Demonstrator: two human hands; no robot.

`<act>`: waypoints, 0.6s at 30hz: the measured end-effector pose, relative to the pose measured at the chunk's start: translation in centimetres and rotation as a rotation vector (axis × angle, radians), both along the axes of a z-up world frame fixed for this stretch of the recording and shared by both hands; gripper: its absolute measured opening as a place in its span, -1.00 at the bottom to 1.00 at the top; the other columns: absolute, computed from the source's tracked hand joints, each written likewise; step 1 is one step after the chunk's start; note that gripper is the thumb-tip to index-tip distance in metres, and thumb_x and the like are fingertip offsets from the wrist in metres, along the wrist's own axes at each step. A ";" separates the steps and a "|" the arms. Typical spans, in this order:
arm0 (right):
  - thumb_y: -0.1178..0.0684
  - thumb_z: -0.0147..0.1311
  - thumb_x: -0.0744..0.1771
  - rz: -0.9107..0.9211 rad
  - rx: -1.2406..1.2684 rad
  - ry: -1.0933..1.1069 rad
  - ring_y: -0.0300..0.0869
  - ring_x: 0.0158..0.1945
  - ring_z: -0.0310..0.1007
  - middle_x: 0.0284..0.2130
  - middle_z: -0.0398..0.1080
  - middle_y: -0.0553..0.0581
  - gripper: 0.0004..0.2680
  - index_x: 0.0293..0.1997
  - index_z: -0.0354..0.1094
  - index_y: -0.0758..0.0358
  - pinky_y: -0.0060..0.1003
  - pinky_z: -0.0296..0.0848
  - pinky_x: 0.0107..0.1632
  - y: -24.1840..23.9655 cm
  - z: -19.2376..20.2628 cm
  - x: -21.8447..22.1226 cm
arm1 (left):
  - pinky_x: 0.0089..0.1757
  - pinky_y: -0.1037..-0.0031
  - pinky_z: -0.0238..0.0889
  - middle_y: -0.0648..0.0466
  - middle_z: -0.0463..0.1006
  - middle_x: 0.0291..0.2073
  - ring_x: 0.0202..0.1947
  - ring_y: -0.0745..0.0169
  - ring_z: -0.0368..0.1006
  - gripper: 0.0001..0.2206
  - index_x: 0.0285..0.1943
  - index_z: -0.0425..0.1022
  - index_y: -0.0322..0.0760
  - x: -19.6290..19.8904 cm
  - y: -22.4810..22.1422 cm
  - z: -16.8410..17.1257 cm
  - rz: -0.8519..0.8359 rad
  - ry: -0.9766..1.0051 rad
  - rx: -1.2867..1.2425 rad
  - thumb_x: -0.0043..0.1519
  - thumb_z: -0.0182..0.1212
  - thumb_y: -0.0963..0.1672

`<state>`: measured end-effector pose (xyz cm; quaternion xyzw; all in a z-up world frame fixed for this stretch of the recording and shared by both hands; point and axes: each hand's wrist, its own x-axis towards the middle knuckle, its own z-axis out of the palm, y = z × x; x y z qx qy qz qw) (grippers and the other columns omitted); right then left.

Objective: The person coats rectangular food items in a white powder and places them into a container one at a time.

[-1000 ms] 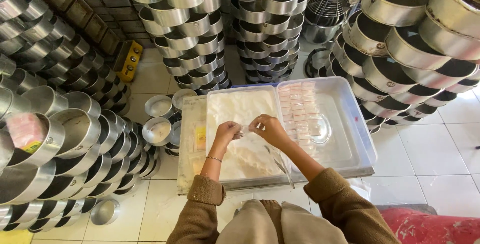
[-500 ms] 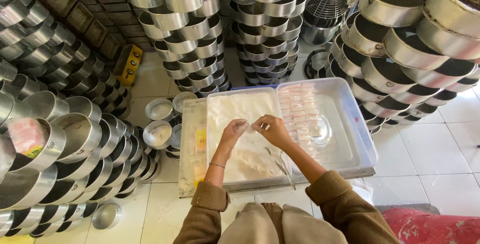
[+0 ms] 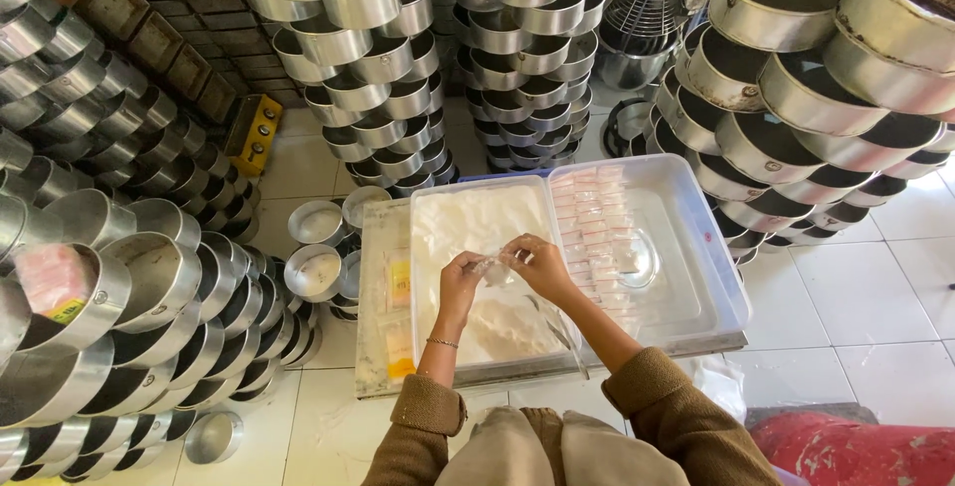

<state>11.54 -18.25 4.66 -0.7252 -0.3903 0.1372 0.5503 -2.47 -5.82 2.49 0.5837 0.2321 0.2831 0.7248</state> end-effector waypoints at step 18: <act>0.08 0.24 0.34 -0.035 0.106 0.402 -0.22 -0.25 0.46 -0.36 0.42 0.06 -0.90 -0.19 0.47 0.27 -0.35 0.56 -0.24 0.7 -1.6 -2.5 | -0.35 0.67 0.37 0.16 0.49 -0.46 -0.46 0.51 0.38 -0.95 -0.27 0.56 -0.18 1.1 -2.3 1.8 0.164 0.041 -0.089 0.25 0.24 -0.19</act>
